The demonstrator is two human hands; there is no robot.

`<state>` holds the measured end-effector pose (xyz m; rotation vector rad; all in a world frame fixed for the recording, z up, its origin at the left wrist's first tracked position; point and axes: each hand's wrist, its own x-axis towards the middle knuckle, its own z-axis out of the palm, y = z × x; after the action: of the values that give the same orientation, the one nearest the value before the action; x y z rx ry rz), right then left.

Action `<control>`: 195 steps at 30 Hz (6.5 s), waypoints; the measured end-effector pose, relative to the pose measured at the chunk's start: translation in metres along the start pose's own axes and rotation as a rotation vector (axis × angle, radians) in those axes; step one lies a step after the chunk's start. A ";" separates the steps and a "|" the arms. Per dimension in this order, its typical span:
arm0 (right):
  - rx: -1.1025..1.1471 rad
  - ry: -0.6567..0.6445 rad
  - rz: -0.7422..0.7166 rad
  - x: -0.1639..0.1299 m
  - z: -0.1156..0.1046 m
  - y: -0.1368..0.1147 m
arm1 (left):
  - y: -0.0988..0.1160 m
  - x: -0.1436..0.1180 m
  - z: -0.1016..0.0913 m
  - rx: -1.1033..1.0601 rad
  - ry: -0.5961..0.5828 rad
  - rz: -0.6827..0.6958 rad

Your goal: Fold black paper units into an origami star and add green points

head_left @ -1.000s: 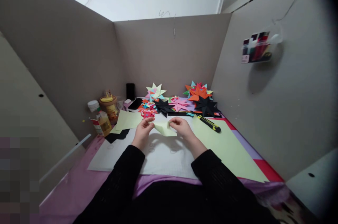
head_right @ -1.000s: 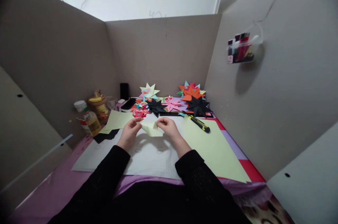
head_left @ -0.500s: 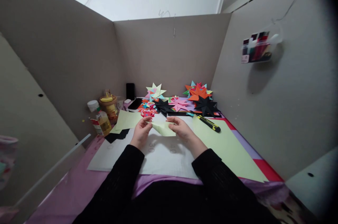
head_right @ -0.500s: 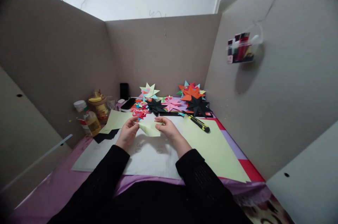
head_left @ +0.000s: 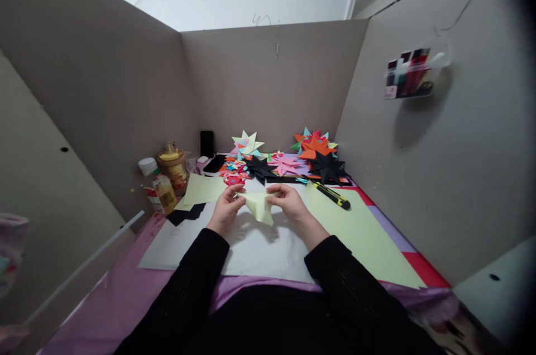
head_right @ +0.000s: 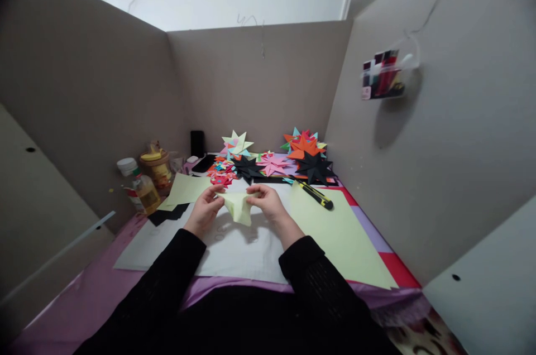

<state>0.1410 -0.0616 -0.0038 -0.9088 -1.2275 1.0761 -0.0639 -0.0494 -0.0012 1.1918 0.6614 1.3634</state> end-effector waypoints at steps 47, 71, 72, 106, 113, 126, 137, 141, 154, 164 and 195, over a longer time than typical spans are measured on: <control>-0.368 -0.324 -0.269 -0.001 -0.007 0.001 | 0.002 -0.003 0.001 -0.132 -0.087 -0.066; -0.340 -0.357 -0.134 -0.001 -0.005 -0.001 | -0.017 -0.005 -0.001 0.761 -0.135 0.532; -0.352 -0.356 -0.154 -0.001 -0.005 -0.001 | -0.017 -0.005 0.000 0.762 -0.140 0.537; -0.632 -0.188 -0.554 -0.013 0.005 -0.015 | -0.008 -0.012 0.008 0.602 -0.284 0.264; -0.662 -0.202 -0.448 -0.013 0.003 -0.016 | -0.003 -0.013 0.014 0.499 -0.278 0.066; -0.681 -0.171 -0.416 -0.011 0.008 -0.011 | -0.006 -0.013 0.016 0.470 -0.185 0.002; -0.702 -0.060 -0.470 -0.018 0.026 -0.015 | -0.011 -0.011 0.017 0.452 -0.029 0.068; -0.643 0.005 -0.401 -0.017 0.026 -0.010 | -0.010 -0.012 0.017 0.463 -0.166 0.066; -0.582 -0.055 -0.325 -0.017 0.026 -0.007 | -0.012 -0.014 0.015 0.681 -0.273 0.309; -0.544 -0.090 -0.327 -0.016 0.025 -0.008 | -0.013 -0.015 0.015 0.763 -0.219 0.277; -0.241 -0.042 -0.108 -0.015 0.029 0.002 | -0.014 -0.009 0.018 0.411 -0.004 0.051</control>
<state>0.1114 -0.0768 -0.0053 -0.9938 -1.4463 0.8775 -0.0436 -0.0603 -0.0103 1.5438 0.9444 1.3023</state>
